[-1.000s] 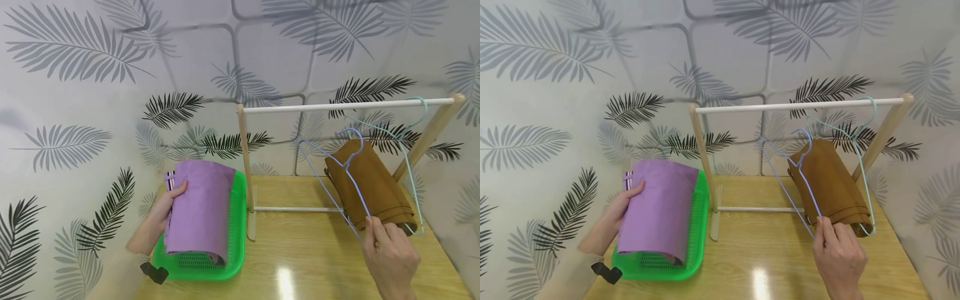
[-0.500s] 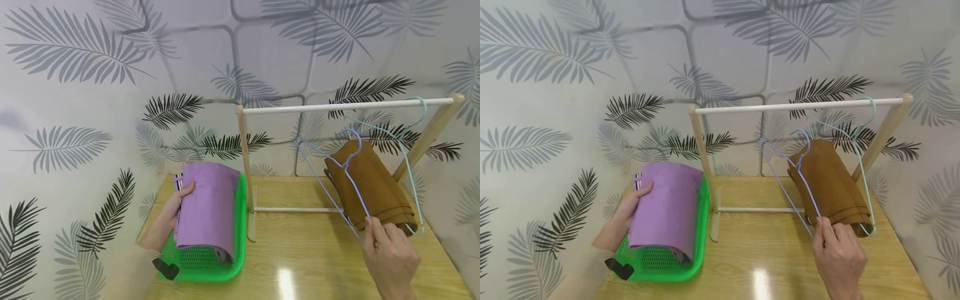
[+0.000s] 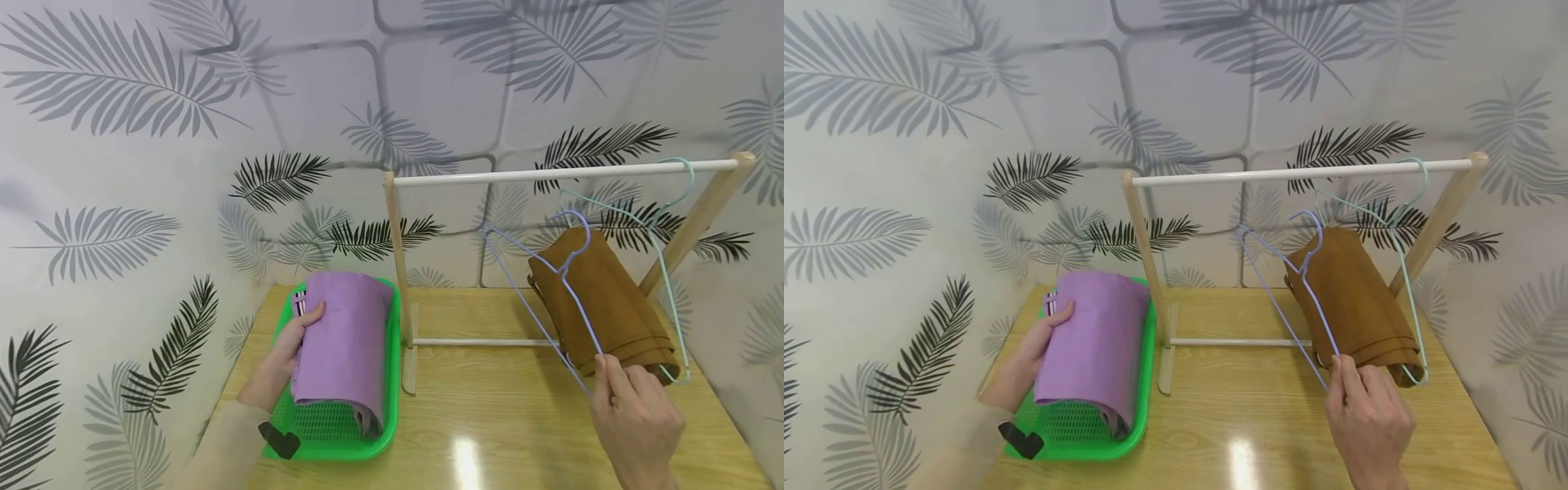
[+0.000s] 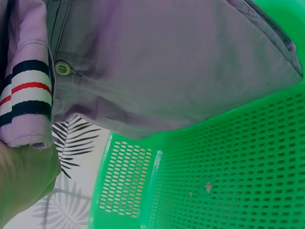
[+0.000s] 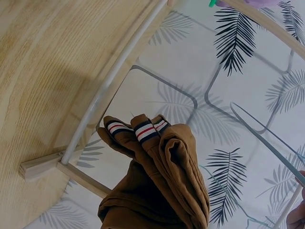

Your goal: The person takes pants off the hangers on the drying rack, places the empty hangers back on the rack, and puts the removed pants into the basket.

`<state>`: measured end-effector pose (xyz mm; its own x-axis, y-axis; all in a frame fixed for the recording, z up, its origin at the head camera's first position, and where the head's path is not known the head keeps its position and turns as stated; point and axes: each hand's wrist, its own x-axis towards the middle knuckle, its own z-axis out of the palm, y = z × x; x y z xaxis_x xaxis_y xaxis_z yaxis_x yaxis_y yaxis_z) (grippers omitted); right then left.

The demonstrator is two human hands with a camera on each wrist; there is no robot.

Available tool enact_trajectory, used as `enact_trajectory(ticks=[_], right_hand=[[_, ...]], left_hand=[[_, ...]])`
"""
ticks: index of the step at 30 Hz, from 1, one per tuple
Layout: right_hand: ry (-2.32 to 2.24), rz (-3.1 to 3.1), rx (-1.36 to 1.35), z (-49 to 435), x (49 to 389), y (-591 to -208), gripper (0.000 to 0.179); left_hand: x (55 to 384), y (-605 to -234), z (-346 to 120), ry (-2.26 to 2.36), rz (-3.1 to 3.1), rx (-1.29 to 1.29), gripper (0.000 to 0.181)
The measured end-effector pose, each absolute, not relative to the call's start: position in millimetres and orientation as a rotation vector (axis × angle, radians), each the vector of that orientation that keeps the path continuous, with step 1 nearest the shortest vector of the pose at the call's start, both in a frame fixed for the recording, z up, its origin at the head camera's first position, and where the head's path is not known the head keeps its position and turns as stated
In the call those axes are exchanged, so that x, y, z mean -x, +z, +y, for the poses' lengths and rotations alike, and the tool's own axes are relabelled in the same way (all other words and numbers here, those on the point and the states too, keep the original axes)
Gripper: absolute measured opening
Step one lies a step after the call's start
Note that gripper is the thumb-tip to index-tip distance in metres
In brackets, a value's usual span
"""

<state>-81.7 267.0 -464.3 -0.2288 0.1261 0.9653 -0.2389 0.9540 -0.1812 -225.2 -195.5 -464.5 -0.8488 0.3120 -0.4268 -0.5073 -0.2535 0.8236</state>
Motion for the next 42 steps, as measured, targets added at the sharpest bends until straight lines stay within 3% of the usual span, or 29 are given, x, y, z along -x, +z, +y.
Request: enact_trajectory(ticks=[14,42], right_hand=[[0.339,-1.768,-0.086,266.4,82.2,-464.8,0.048],[0.335,-1.805,-0.074,272.6,82.9,-472.6,0.048]], left_hand=[[230.4,-496.7,-199.0,2.066,1.535,0.261,0.026],[234.5,-498.0,-230.4,1.805,1.934,0.268,0.036]])
